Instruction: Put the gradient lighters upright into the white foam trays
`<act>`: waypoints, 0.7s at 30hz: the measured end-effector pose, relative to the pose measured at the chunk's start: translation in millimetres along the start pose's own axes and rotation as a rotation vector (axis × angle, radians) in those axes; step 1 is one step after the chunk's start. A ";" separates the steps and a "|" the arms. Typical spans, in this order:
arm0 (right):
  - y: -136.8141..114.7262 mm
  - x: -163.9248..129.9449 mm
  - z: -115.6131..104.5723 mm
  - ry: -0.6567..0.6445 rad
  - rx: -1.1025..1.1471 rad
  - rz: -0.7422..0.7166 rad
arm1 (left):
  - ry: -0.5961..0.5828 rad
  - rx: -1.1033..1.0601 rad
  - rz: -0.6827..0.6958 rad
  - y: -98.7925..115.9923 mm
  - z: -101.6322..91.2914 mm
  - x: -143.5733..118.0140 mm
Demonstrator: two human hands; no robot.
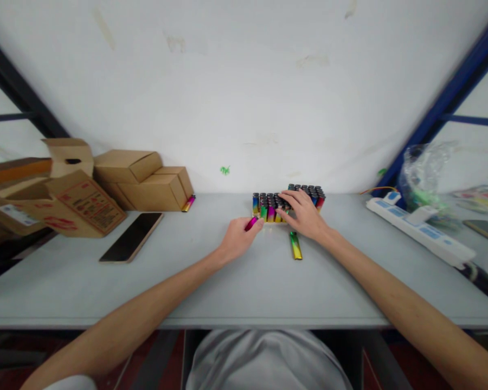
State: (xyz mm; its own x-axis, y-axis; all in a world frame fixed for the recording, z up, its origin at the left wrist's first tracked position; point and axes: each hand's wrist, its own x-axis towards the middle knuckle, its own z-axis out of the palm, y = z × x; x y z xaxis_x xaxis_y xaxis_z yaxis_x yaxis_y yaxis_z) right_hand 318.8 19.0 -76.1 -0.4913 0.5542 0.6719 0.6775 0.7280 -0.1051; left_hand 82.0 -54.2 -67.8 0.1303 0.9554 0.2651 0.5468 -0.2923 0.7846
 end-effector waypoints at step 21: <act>1.0 -0.1 0.2 -0.020 0.000 0.001 | 0.138 -0.374 0.156 -38.0 -14.3 44.2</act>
State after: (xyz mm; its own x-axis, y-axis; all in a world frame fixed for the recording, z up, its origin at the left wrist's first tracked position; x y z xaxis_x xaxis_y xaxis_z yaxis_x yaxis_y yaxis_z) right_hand 319.4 19.7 -76.5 -0.5016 0.5631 0.6568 0.6779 0.7275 -0.1059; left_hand 55.2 -1.4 -77.8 0.0615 0.8911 0.4496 0.1880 -0.4527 0.8716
